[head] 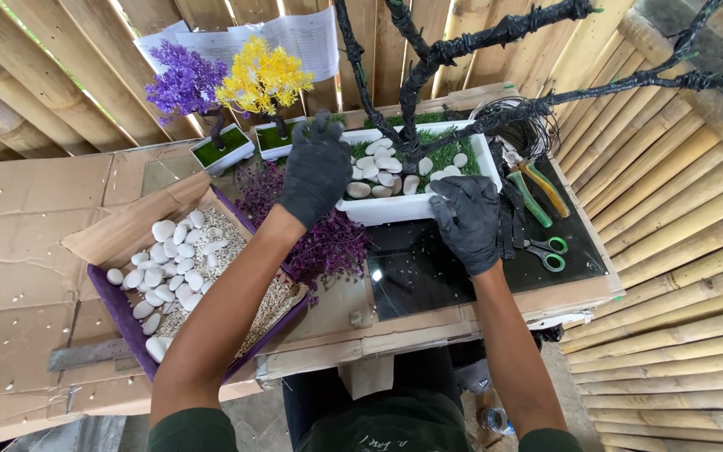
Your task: The person arranges white pebbles into a rectangular white planter containing a small artificial tree and green moss. They pick up pebbles from a purple tray and place them around the base of the tree, adjusting their positions by hand throughout the process.
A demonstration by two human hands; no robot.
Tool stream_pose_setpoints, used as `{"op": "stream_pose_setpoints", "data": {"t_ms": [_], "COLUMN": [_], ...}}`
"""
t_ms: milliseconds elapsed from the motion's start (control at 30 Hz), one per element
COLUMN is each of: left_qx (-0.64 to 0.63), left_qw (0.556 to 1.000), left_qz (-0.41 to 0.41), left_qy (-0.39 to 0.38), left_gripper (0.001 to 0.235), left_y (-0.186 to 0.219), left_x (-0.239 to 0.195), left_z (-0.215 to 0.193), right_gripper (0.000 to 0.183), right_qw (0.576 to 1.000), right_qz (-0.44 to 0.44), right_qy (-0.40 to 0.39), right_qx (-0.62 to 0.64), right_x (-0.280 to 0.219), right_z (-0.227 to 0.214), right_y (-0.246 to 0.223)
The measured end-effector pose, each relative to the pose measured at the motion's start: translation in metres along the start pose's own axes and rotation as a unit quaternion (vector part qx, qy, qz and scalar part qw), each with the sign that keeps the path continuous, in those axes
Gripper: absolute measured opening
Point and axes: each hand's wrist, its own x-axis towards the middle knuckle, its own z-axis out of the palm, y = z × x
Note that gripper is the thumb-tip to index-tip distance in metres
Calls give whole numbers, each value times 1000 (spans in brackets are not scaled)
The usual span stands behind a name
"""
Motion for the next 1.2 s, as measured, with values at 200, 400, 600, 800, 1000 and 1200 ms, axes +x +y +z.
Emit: {"op": "stream_pose_setpoints", "data": {"t_ms": [200,400,600,800,1000,1200], "left_qx": [-49,-203,-364,-271,-266,-227], "left_qw": [994,961,911,951,951,951], "left_qz": [-84,-176,-194,-126,-111,-112], "left_qy": [57,68,17,77,108,176], "left_gripper": [18,12,14,7,10,8], "left_y": [-15,1,46,118,151,143], "left_x": [-6,-5,-10,-9,-4,-5], "left_z": [11,-56,-63,-88,-100,-75], "right_gripper": [18,19,22,41,19,7], "right_qw": [1000,1000,996,991,982,982], "right_qz": [6,15,44,80,133,149], "right_qy": [8,8,-7,-60,-36,-14], "right_qx": [11,20,72,91,128,112], "right_x": [1,1,7,10,11,4], "right_z": [-2,-1,-13,-19,-11,-8], "right_y": [-2,-3,-11,-16,-25,-13]}}
